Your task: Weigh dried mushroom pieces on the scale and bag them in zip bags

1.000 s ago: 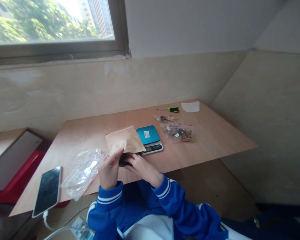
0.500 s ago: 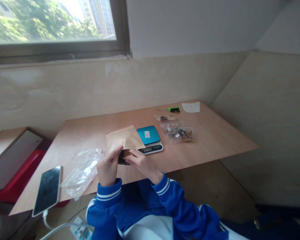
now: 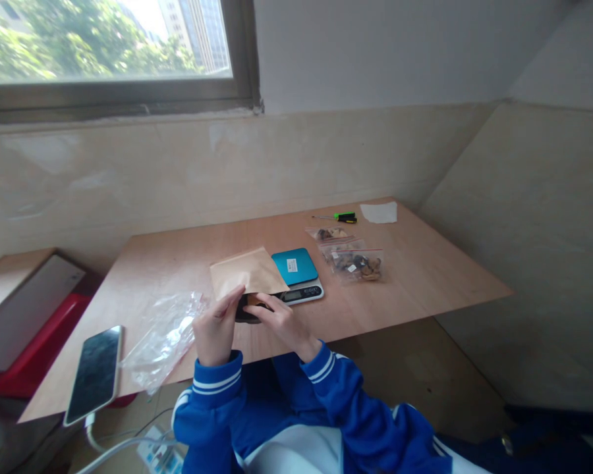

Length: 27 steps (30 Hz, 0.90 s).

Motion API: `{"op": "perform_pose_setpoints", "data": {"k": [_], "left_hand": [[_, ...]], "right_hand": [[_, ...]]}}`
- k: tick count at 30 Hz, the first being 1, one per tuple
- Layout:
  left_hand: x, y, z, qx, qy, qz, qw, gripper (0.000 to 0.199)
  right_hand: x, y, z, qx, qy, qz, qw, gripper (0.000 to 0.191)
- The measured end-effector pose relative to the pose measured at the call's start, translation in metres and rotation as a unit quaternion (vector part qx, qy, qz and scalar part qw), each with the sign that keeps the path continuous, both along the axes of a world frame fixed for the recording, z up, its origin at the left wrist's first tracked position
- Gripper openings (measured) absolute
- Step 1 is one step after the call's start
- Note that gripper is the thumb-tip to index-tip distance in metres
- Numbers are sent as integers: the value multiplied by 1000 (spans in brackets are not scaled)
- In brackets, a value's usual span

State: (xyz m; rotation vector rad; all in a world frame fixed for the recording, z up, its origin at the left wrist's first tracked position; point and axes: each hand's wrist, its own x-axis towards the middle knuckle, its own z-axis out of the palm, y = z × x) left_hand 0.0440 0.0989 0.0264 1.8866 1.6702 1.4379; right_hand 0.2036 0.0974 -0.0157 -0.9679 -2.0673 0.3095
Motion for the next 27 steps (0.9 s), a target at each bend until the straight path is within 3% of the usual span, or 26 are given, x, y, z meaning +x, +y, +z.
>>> {"op": "perform_pose_setpoints", "data": {"k": [10,19,27], "left_hand": [[0,8,9,-16,15,27,999,20],[5,12,4,-13,14,20,1000,22],[4,13,4,-24,19,32,999,21]], "right_hand": [[3,-6,5,11,71,7,997,36],[-5,4,-8,-106,169,3,980,35],[-3,0,-1,-8,160,-24,987,20]]}}
